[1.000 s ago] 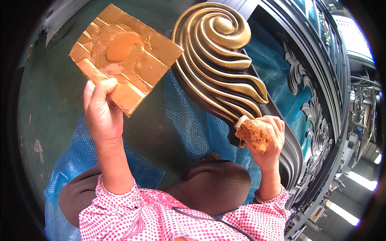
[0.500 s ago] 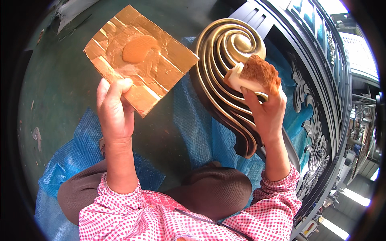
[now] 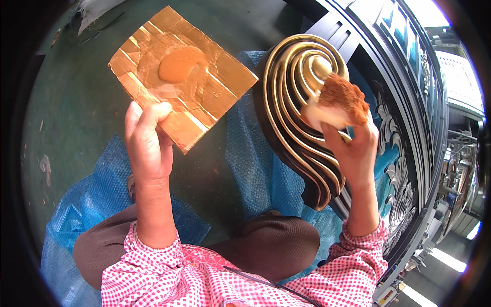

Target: The person applies gold leaf to a decorative metal door frame using a sponge and a cardboard palette. They repeatedly dab the sponge onto the palette to pick up gold material and then press it onto the ornate scrollwork and frame details.

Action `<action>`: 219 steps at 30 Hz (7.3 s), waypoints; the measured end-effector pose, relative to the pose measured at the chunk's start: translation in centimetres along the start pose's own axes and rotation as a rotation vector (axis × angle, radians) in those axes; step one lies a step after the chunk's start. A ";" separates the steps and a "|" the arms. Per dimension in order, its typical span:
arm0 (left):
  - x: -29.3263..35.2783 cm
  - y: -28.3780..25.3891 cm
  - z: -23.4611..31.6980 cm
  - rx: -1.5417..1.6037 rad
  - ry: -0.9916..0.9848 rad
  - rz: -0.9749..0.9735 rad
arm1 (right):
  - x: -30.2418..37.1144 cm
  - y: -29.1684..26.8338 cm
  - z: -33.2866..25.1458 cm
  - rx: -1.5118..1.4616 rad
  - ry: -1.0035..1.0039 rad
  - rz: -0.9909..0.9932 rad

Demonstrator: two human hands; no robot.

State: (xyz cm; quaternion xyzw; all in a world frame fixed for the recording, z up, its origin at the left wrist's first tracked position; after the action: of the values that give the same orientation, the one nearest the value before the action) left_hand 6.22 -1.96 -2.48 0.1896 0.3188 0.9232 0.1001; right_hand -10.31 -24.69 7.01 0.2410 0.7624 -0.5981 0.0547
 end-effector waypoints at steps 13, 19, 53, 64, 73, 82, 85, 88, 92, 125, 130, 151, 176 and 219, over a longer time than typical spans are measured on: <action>-0.4 -0.6 -0.5 -0.011 -0.003 0.050 | -0.2 -0.4 1.6 -0.064 0.069 -0.139; -0.4 -0.4 -0.6 -0.024 0.013 0.037 | -3.5 2.5 -0.3 -0.031 -0.143 0.022; -0.3 -1.2 -0.5 0.010 0.000 0.062 | 0.2 1.4 -1.3 0.211 -0.121 -0.407; -0.2 -1.2 -0.2 0.003 0.003 0.044 | -0.7 0.4 -1.1 0.126 -0.085 -0.147; -0.3 -2.3 0.1 -0.020 -0.001 -0.006 | 2.1 -3.9 2.9 0.174 0.177 -0.135; -0.3 -1.5 0.0 -0.014 0.000 0.017 | -2.0 1.4 -0.1 0.181 -0.044 -0.109; 0.0 -1.4 0.2 -0.004 -0.008 0.028 | 0.1 0.1 1.2 0.264 -0.018 -0.249; -0.1 -2.0 0.1 -0.004 -0.006 0.035 | 1.2 -2.3 3.1 0.258 0.111 -0.156; -0.2 -1.5 -0.1 -0.016 -0.009 0.002 | -0.8 -1.6 1.1 0.184 0.000 0.015; -0.6 -1.5 0.3 -0.044 -0.030 -0.026 | -7.0 2.5 0.4 0.107 0.057 0.006; 0.0 -1.3 0.2 -0.069 -0.021 0.007 | -6.6 4.0 0.9 -0.116 0.118 -0.435; 0.0 -1.2 -0.4 -0.029 -0.029 0.014 | -8.0 2.5 5.3 0.350 0.039 0.047; -0.3 -1.8 -0.6 -0.023 -0.047 0.033 | -10.4 5.7 3.0 0.212 0.133 -0.285; 1.1 0.5 -2.0 -0.027 -0.117 -0.003 | -7.7 0.3 4.9 0.203 0.220 0.106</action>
State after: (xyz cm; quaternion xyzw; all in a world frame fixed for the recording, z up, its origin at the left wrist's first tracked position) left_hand 4.32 -3.09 -3.33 0.2414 0.3002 0.9147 0.1223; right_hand -4.40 -31.57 8.26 0.3490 0.6856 -0.6384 -0.0224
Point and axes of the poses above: each hand's wrist, its own x-axis away from the middle knuckle, its own y-axis out of the palm, z = x × y, the point moved 7 cm from there along -x, towards the middle knuckle, and after that the axes turned 7 degrees about x, right-handed, at the moved point
